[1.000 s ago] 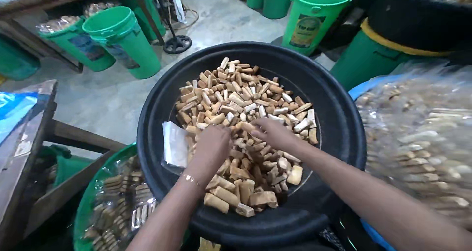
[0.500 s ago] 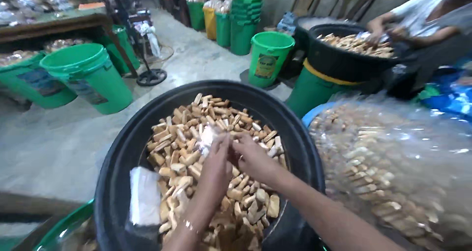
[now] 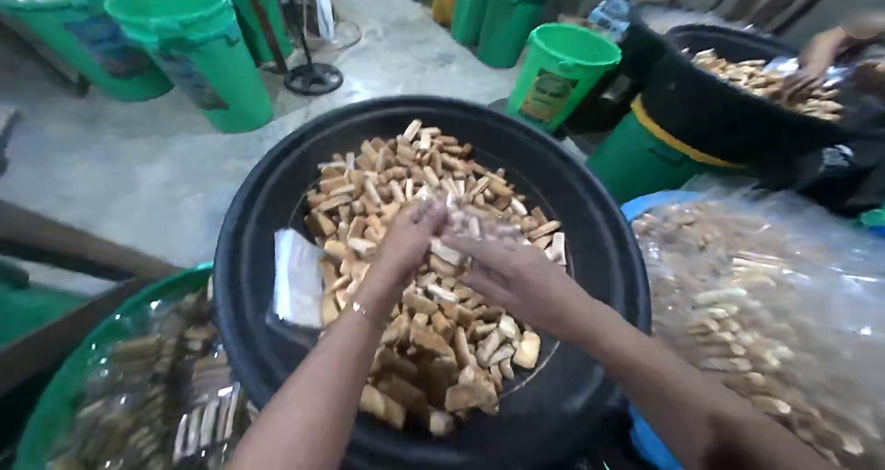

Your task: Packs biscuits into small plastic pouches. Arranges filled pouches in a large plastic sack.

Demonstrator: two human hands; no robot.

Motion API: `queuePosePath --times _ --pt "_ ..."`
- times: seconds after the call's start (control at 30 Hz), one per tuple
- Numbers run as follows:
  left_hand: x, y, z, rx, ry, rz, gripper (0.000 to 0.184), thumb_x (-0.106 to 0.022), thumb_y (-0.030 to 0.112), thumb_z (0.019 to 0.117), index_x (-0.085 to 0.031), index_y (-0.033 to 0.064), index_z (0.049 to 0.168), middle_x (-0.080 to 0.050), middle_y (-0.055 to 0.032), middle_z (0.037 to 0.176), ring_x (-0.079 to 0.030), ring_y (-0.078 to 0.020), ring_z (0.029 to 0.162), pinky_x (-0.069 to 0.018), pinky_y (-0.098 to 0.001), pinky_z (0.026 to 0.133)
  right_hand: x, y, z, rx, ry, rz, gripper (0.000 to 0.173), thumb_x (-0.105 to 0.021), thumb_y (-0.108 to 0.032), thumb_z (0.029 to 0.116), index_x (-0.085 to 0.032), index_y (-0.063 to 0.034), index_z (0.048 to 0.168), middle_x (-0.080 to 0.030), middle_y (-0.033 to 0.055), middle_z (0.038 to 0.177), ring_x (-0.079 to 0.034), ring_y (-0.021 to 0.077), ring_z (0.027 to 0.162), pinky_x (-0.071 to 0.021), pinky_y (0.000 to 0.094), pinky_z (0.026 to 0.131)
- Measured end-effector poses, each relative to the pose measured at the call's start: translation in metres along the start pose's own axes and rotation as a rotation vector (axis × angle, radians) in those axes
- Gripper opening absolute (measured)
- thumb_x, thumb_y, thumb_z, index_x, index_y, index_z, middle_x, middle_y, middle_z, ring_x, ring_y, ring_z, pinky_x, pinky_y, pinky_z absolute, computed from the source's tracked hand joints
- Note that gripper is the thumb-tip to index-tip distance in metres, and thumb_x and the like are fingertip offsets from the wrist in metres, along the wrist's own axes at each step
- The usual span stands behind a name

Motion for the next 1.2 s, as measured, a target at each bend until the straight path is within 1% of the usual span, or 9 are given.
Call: queuePosePath --times 0.07,0.2,0.33,0.53,0.67,0.77,0.87,1.03,1.2 --pt "0.029 -0.004 -0.001 -0.106 0.161 0.051 0.032 -0.042 0.034 0.1103 -0.062 0.0084 0.114 -0.063 0.0021 0.079 -0.057 -0.0036 0.064 -0.0500 -0.0231 0.060 -0.008 0.006 -0.012 0.038 -0.011 0.030 0.033 -0.054 -0.014 0.1028 -0.066 -0.0029 0.132 -0.071 0.0088 0.092 -0.066 0.0144 0.076 -0.0576 0.0291 0.072" --pt "0.086 -0.006 0.007 -0.152 0.484 -0.102 0.043 -0.034 0.041 0.1113 -0.060 0.0064 0.113 -0.065 0.0021 0.077 -0.063 -0.0070 0.067 -0.0559 -0.0284 0.067 -0.064 0.023 -0.040 0.248 -0.436 -0.236 0.030 -0.059 0.010 0.0930 -0.069 -0.0050 0.118 -0.067 0.0251 0.112 -0.068 0.0431 0.103 -0.0580 0.0567 0.083" --pt "0.085 -0.026 0.018 -0.058 0.499 -0.151 0.054 -0.030 0.048 0.1104 -0.061 0.0048 0.117 -0.066 -0.0020 0.080 -0.065 -0.0115 0.070 -0.0565 -0.0326 0.069 -0.123 0.053 -0.058 0.419 -0.754 -0.440 0.030 -0.067 0.005 0.0909 -0.067 -0.0008 0.121 -0.063 0.0237 0.116 -0.063 0.0437 0.110 -0.0542 0.0548 0.089" --pt "0.080 -0.033 0.014 0.013 0.497 -0.126 0.057 -0.030 0.052 0.1094 -0.060 0.0040 0.118 -0.065 -0.0040 0.084 -0.062 -0.0112 0.070 -0.0541 -0.0314 0.067 -0.059 0.035 -0.047 0.514 -0.071 -0.307 0.017 -0.058 -0.010 0.0997 -0.070 -0.0002 0.108 -0.071 0.0167 0.096 -0.072 0.0313 0.088 -0.0602 0.0430 0.078" --pt "0.061 -0.021 0.012 -0.030 0.463 -0.199 0.052 -0.029 0.045 0.1109 -0.059 0.0035 0.114 -0.065 -0.0014 0.078 -0.062 -0.0085 0.066 -0.0539 -0.0279 0.065 0.036 0.019 -0.037 0.179 0.573 -0.066 0.022 -0.060 -0.032 0.1037 -0.072 -0.0171 0.115 -0.060 0.0023 0.111 -0.059 0.0052 0.105 -0.0492 0.0220 0.096" --pt "0.034 -0.012 0.004 -0.076 0.348 -0.154 0.052 -0.027 0.047 0.1106 -0.059 0.0065 0.116 -0.066 -0.0001 0.079 -0.063 -0.0074 0.066 -0.0538 -0.0267 0.063 0.037 0.013 -0.020 0.146 0.647 -0.106 0.019 -0.067 -0.029 0.0992 -0.077 -0.0150 0.106 -0.058 0.0112 0.121 -0.056 0.0153 0.112 -0.0478 0.0281 0.096" --pt "0.020 -0.004 -0.012 -0.085 0.291 -0.036 0.053 -0.029 0.054 0.1084 -0.062 0.0132 0.119 -0.065 -0.0001 0.087 -0.061 -0.0068 0.069 -0.0521 -0.0260 0.059 0.008 0.013 0.005 0.113 0.404 -0.087 0.023 -0.068 -0.019 0.0951 -0.078 -0.0129 0.115 -0.059 0.0235 0.133 -0.057 0.0367 0.121 -0.0480 0.0498 0.102" --pt "0.078 0.008 -0.010 -0.202 0.497 -0.121 0.050 -0.031 0.046 0.1108 -0.061 0.0074 0.121 -0.067 -0.0010 0.093 -0.066 -0.0090 0.080 -0.0587 -0.0314 0.074 -0.016 0.015 -0.004 -0.026 0.185 -0.012 0.024 -0.056 -0.011 0.0996 -0.073 -0.0030 0.116 -0.067 0.0164 0.114 -0.067 0.0235 0.102 -0.0576 0.0374 0.089" --pt "0.116 -0.005 0.008 -0.231 0.595 -0.234 0.050 -0.027 0.041 0.1124 -0.062 0.0066 0.111 -0.066 -0.0014 0.087 -0.066 -0.0107 0.076 -0.0582 -0.0311 0.070 -0.139 0.021 -0.031 -0.355 -0.795 0.087 0.035 -0.051 -0.011 0.1065 -0.053 0.0050 0.138 -0.059 0.0295 0.130 -0.060 0.0449 0.120 -0.0468 0.0580 0.103"
Point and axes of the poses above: each hand's wrist, its own z-axis towards the middle knuckle, its own x-axis out of the back of the hand, y = z × x, the point moved 9 cm from there along z, towards the middle knuckle
